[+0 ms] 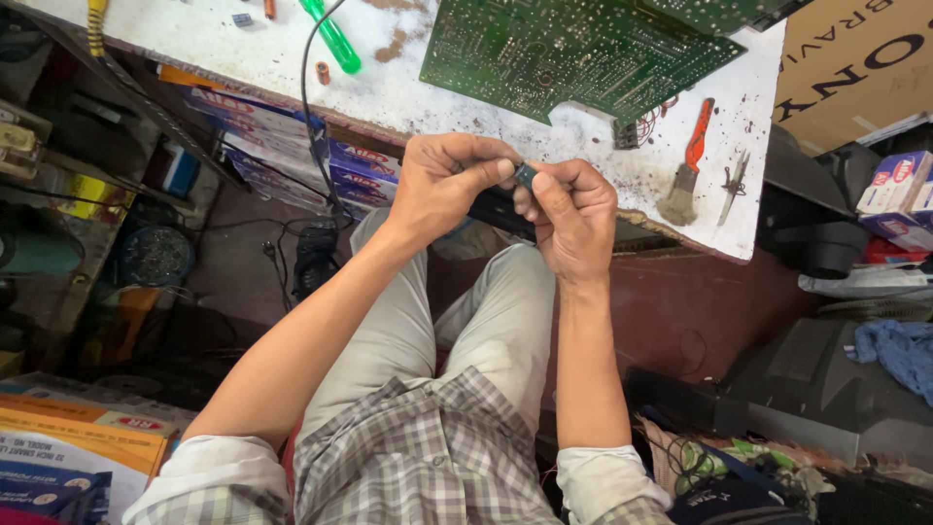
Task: The person is repairing an electronic device, likely a television. They use a soldering iron to work on a green circuit board and then install a small cylindrical component into the device's chassis.
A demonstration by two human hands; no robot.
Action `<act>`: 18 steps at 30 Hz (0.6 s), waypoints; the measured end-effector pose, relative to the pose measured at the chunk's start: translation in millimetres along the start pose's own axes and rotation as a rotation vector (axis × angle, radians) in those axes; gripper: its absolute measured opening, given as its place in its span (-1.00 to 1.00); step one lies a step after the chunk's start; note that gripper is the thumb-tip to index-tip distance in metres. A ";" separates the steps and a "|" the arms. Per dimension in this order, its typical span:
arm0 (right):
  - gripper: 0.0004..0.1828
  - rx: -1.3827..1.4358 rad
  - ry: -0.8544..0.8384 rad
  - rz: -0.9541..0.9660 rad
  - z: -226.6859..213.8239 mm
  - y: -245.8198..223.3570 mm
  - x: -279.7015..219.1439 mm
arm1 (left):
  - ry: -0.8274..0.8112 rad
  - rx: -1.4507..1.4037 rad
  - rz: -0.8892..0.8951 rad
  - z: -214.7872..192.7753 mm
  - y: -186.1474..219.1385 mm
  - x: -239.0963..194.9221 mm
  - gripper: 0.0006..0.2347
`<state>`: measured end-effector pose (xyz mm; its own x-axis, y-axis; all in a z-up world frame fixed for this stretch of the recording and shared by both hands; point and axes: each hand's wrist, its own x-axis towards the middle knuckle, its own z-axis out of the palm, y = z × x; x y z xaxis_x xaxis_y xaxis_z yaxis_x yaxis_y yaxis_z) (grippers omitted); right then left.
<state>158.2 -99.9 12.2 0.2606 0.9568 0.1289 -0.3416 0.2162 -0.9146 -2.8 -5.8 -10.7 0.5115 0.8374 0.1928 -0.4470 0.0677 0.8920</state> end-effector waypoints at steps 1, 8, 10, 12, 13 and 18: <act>-0.89 0.011 0.007 -0.006 1.0 1.9 1.0 | -0.003 -0.029 -0.001 -0.4 -1.9 1.3 -0.91; -0.89 0.015 0.076 -0.009 1.6 6.4 6.3 | -0.037 -0.133 0.001 -4.3 -5.6 9.7 -0.88; -0.88 0.011 0.088 -0.019 1.9 8.0 8.3 | 0.020 -0.080 0.003 -5.0 0.4 12.3 -0.88; -0.87 0.014 0.123 -0.031 2.2 9.9 12.2 | 0.112 0.036 0.035 -6.6 10.0 16.4 -0.90; -0.86 0.014 0.140 -0.038 2.0 10.9 14.5 | 0.183 0.129 0.101 -7.6 15.7 18.9 -0.90; -0.86 -0.191 0.258 -0.214 -3.0 19.5 39.6 | 0.493 0.563 0.575 -23.3 40.2 47.9 -0.82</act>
<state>164.5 -58.4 -1.7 0.5349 0.8082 0.2462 -0.0864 0.3422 -0.9356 -13.4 49.7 24.9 -0.1031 0.8044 0.5851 -0.0482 -0.5916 0.8048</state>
